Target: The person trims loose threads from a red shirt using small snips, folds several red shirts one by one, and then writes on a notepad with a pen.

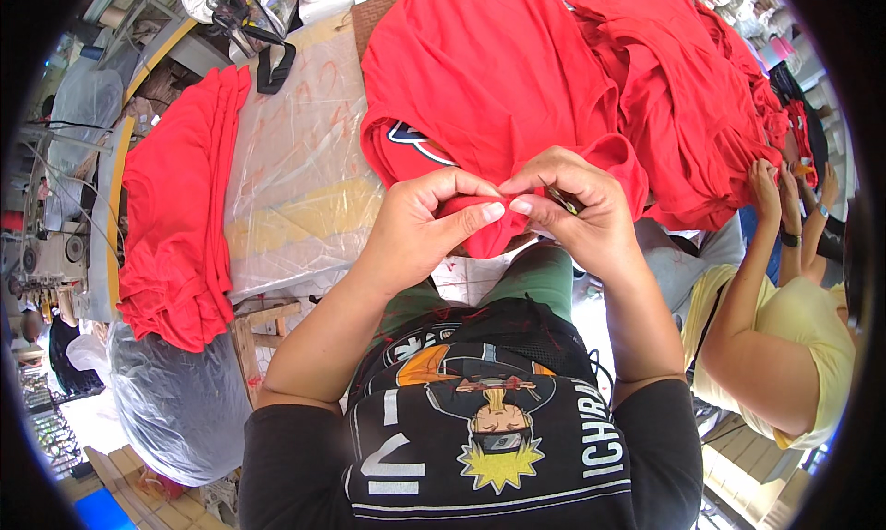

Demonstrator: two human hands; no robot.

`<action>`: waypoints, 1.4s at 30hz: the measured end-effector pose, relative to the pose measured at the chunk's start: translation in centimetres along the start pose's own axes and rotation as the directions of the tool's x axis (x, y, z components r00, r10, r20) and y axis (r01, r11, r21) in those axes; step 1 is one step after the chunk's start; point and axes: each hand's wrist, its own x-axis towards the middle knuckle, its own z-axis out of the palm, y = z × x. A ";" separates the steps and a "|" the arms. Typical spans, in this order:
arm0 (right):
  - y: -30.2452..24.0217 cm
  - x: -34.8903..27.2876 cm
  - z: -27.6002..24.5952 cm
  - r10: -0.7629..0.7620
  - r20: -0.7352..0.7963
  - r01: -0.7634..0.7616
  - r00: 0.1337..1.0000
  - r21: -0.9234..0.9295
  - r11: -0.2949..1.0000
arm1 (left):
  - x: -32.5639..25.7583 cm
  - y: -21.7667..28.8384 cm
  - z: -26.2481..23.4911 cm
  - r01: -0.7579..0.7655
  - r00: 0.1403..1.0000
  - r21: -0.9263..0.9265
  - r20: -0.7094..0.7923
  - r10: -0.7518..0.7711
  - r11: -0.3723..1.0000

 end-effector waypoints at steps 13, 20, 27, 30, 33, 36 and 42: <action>-1.4 -0.4 0.1 -0.328 0.048 0.303 0.943 -0.526 0.794 | 0.4 -0.3 0.1 0.072 0.997 -0.187 0.026 -0.068 0.980; -2.2 -0.3 -2.8 -0.306 0.259 0.371 0.916 -0.258 0.892 | 0.3 -0.3 0.0 0.060 0.998 -0.193 0.012 -0.059 0.979; -2.7 -0.5 -2.6 -0.141 0.133 0.187 0.981 -0.442 0.877 | 0.3 -0.2 -0.1 0.063 0.998 -0.178 0.039 -0.057 0.982; -2.7 -0.3 -2.5 -0.173 0.148 0.222 0.974 -0.452 0.864 | 0.2 -0.1 0.0 0.069 0.997 -0.172 0.038 -0.063 0.983; -2.8 0.1 -2.4 -0.206 0.176 0.268 0.963 -0.510 0.817 | 0.1 0.0 0.2 0.074 0.997 -0.161 0.030 -0.070 0.984; -2.6 0.2 -2.4 -0.210 0.193 0.282 0.958 -0.519 0.807 | 0.1 0.0 0.1 0.084 0.996 -0.154 0.036 -0.080 0.984; -2.6 0.3 -2.6 -0.200 0.245 0.306 0.949 -0.554 0.774 | 0.1 -0.1 0.1 0.088 0.996 -0.136 0.042 -0.083 0.987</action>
